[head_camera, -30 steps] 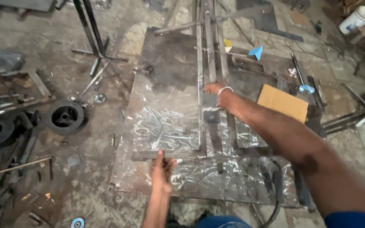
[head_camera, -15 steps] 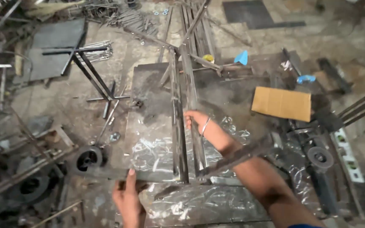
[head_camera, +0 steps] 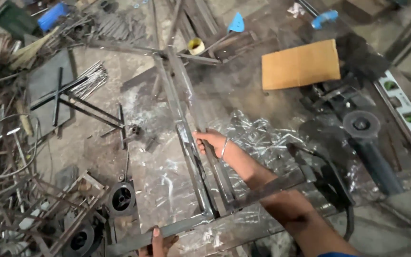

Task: The person uses an angle grinder to cut and smooth metal pieces, creating sparks. They then use a welding torch to join metal components on a workbench, producing bright flashes and smoke. The person handles metal rods and a small metal piece, positioning them for welding.

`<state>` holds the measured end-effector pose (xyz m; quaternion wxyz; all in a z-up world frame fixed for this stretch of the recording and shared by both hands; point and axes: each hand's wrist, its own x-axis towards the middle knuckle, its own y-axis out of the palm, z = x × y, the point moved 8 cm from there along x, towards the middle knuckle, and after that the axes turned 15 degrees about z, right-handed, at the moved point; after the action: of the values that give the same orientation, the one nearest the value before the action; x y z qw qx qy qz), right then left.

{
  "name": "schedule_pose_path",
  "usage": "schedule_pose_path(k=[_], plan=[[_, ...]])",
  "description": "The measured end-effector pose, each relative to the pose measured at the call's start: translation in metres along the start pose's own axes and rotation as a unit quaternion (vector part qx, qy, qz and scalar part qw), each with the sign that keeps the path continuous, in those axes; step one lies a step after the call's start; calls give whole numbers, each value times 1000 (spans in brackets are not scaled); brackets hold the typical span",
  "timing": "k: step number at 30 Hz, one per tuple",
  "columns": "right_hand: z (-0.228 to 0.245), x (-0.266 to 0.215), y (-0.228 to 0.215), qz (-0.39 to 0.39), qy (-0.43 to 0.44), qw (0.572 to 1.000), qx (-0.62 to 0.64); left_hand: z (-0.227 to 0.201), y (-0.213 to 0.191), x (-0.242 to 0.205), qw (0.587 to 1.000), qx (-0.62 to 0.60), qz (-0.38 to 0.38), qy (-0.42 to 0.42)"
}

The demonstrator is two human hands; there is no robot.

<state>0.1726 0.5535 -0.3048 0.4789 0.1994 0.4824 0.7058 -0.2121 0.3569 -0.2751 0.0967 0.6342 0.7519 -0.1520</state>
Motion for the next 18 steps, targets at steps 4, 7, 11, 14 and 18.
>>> schedule_pose_path(k=[4, 7, 11, 14, 18], plan=[[5, -45, 12, 43, -14, 999, 26, -11, 10, -17, 994, -26, -14, 110], [-11, -102, -45, 37, -126, 991, 4, 63, -45, 12, 997, 64, 28, 37], [-81, -255, -104, 26, -194, 981, 13, -6, -28, 12, 994, 56, -35, 88], [-92, -369, -179, -260, -172, 949, -53, 90, -8, 93, 911, -64, 377, -156], [-50, -475, -198, -578, -44, 588, -565, -79, 80, -93, 985, -44, 9, 169]])
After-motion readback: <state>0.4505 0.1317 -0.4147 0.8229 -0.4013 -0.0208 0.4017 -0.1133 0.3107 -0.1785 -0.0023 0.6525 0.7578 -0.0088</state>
